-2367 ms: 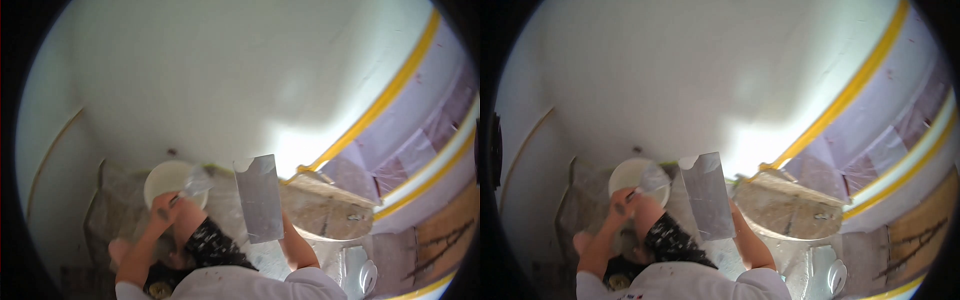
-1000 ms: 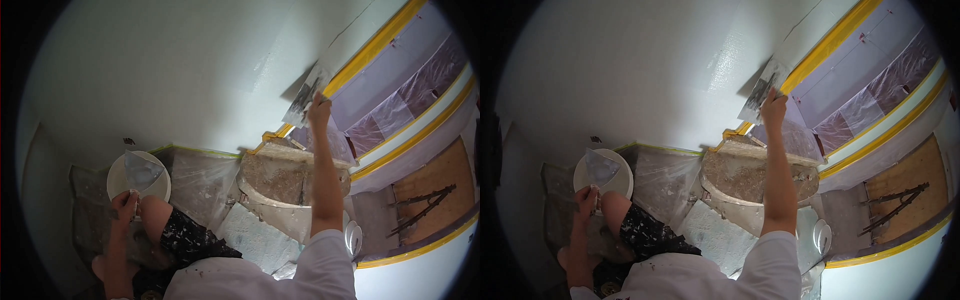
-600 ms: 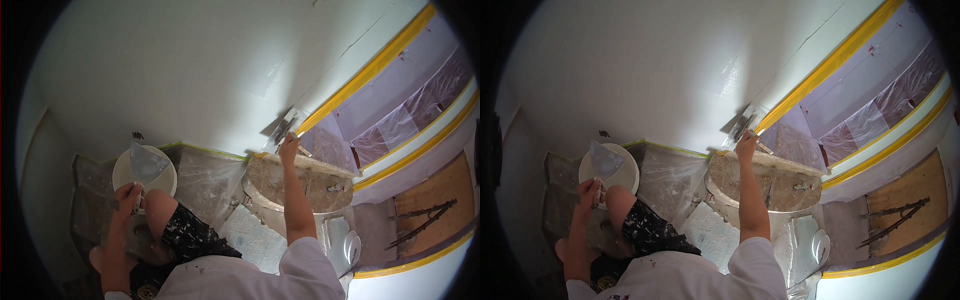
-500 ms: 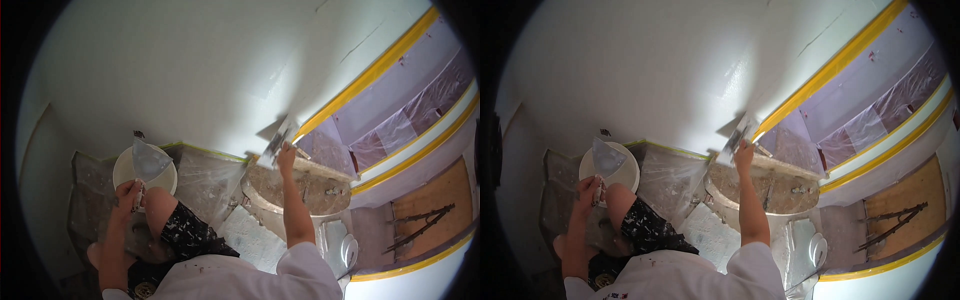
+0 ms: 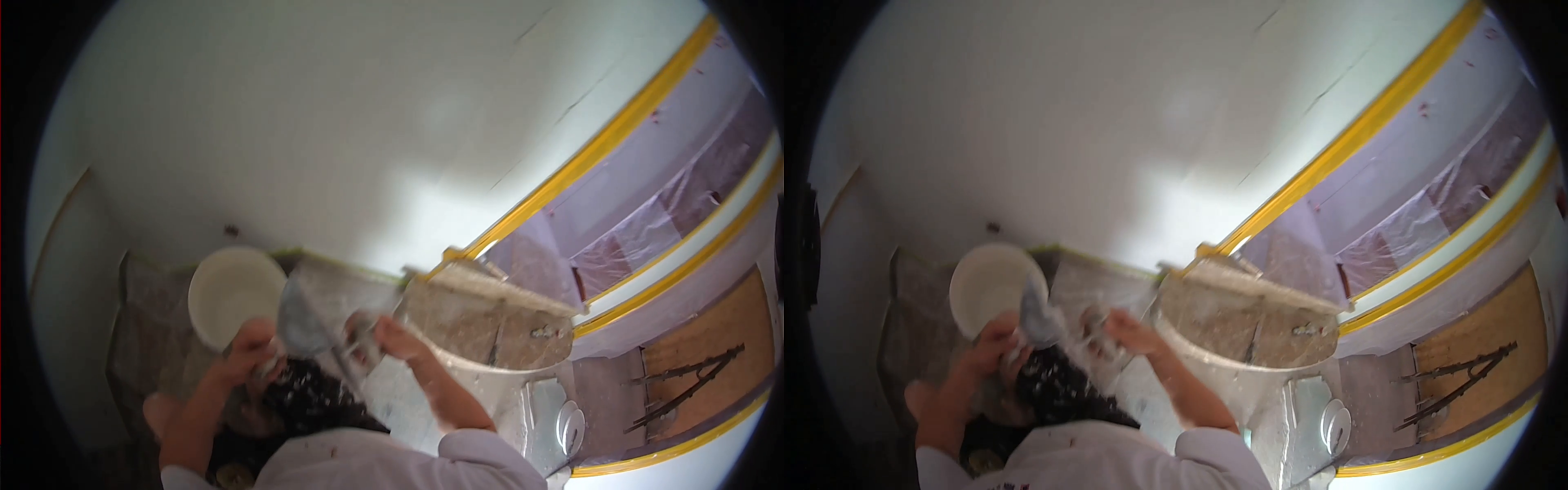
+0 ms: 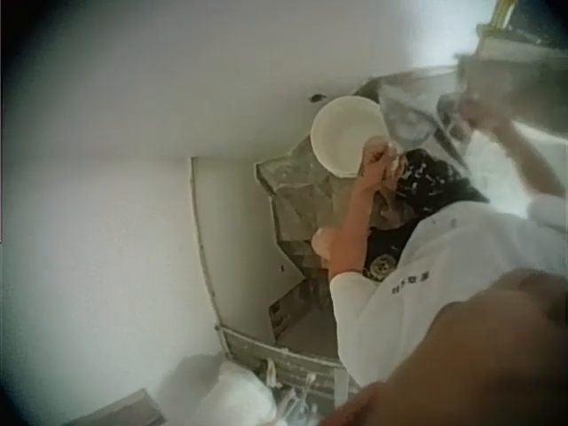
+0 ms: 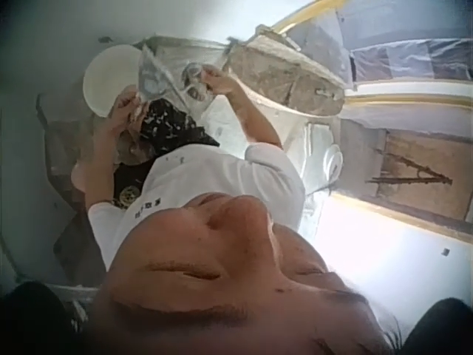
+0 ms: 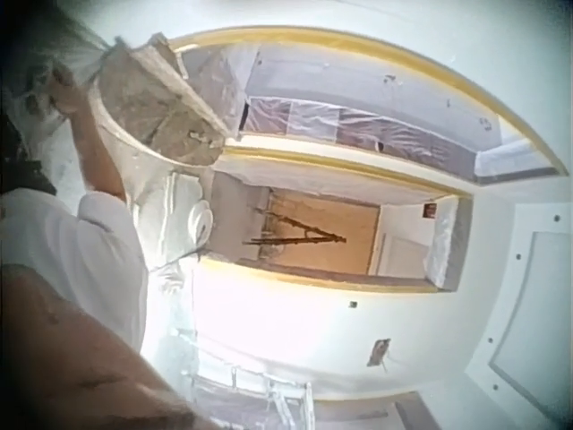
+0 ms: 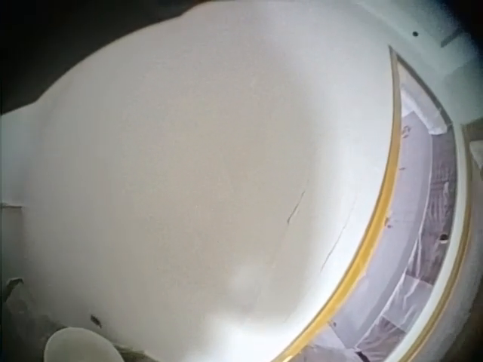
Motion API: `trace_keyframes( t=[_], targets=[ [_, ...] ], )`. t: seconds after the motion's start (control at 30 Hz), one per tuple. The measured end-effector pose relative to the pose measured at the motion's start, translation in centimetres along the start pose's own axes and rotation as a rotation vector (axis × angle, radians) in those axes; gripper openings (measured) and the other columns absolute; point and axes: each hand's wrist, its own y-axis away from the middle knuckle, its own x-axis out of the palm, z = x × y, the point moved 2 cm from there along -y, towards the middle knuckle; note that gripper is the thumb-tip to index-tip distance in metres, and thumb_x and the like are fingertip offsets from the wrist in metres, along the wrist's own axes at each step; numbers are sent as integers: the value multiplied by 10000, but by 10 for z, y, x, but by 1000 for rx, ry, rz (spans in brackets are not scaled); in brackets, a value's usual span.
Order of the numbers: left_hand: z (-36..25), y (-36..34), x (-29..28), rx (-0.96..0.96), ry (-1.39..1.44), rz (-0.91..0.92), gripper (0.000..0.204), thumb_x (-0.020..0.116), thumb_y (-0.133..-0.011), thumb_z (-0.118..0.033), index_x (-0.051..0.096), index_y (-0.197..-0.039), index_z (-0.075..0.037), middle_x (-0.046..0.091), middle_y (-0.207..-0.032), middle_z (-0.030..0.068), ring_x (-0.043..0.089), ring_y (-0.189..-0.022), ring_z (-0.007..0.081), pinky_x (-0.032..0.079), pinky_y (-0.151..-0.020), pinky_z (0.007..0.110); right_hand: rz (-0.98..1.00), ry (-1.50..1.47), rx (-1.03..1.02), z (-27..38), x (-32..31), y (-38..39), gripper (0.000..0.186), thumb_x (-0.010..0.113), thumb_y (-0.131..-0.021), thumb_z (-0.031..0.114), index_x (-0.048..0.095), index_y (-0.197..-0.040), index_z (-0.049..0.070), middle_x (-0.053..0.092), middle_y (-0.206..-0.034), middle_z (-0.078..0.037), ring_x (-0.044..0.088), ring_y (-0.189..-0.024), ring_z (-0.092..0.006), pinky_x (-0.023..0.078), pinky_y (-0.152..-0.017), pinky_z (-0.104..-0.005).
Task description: Plastering and smoothing a wall using a trowel and putty knife.
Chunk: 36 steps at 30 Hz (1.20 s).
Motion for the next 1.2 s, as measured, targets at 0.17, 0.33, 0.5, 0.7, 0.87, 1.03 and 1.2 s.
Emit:
trace_keyframes(
  t=[0.17, 0.33, 0.5, 0.7, 0.87, 1.03, 1.2],
  targets=[
    [-3, 4, -28, -150, 444, -242, 210, 580, -911, -185, 612, -967, 14, 608, -740, 101, 595, -572, 200, 506, -500, 324, -238, 455, 247, 40, -38, 11, 314, 517, -963, 343, 550, -1036, 39, 563, -773, -27, 547, -636, -95, 476, -545, -240],
    [5, 9, -60, -24, 415, -260, 297, 614, -890, -242, 589, -1025, 21, 609, -704, 97, 588, -499, 216, 486, -436, 336, -807, 786, -225, 212, -86, 59, 244, 450, -987, 227, 543, -1101, 32, 615, -827, -78, 595, -695, -135, 523, -610, -283],
    [28, 23, -84, -2, 368, -274, 249, 593, -905, -228, 593, -998, 4, 618, -742, 131, 599, -533, 235, 502, -451, 359, -1297, 1296, -867, 428, -105, 82, 337, 570, -934, 288, 572, -1107, -2, 574, -684, -40, 527, -523, -97, 438, -476, -253],
    [45, 39, -116, -80, 348, -449, 214, 575, -917, -220, 581, -983, -17, 622, -748, 127, 602, -523, 241, 496, -442, 361, -1301, 1079, -1081, 617, -122, 80, 400, 548, -916, 383, 572, -809, -2, 564, -647, -63, 521, -474, -130, 427, -422, -291],
    [48, 43, -128, -81, 344, -541, 200, 549, -929, -216, 583, -980, -26, 625, -752, 118, 602, -521, 236, 497, -444, 357, -1317, 1121, -921, 677, -121, 69, 382, 510, -931, 370, 547, -813, 9, 557, -638, -67, 529, -452, -164, 463, -427, -316],
    [47, 40, -126, -74, 295, -517, 203, 543, -935, -225, 586, -975, -30, 626, -741, 112, 600, -508, 223, 493, -439, 345, -1393, 1041, -727, 634, -140, 67, 433, 445, -944, 413, 560, -836, 10, 565, -625, -75, 550, -449, -190, 493, -426, -345],
    [51, 31, -121, -95, 283, -462, 208, 545, -935, -232, 590, -974, -33, 625, -735, 108, 594, -499, 212, 481, -427, 334, -1489, 1125, -553, 520, -166, 70, 477, 373, -983, 386, 560, -863, -37, 577, -643, -109, 578, -469, -192, 473, -413, -334]
  ],
)
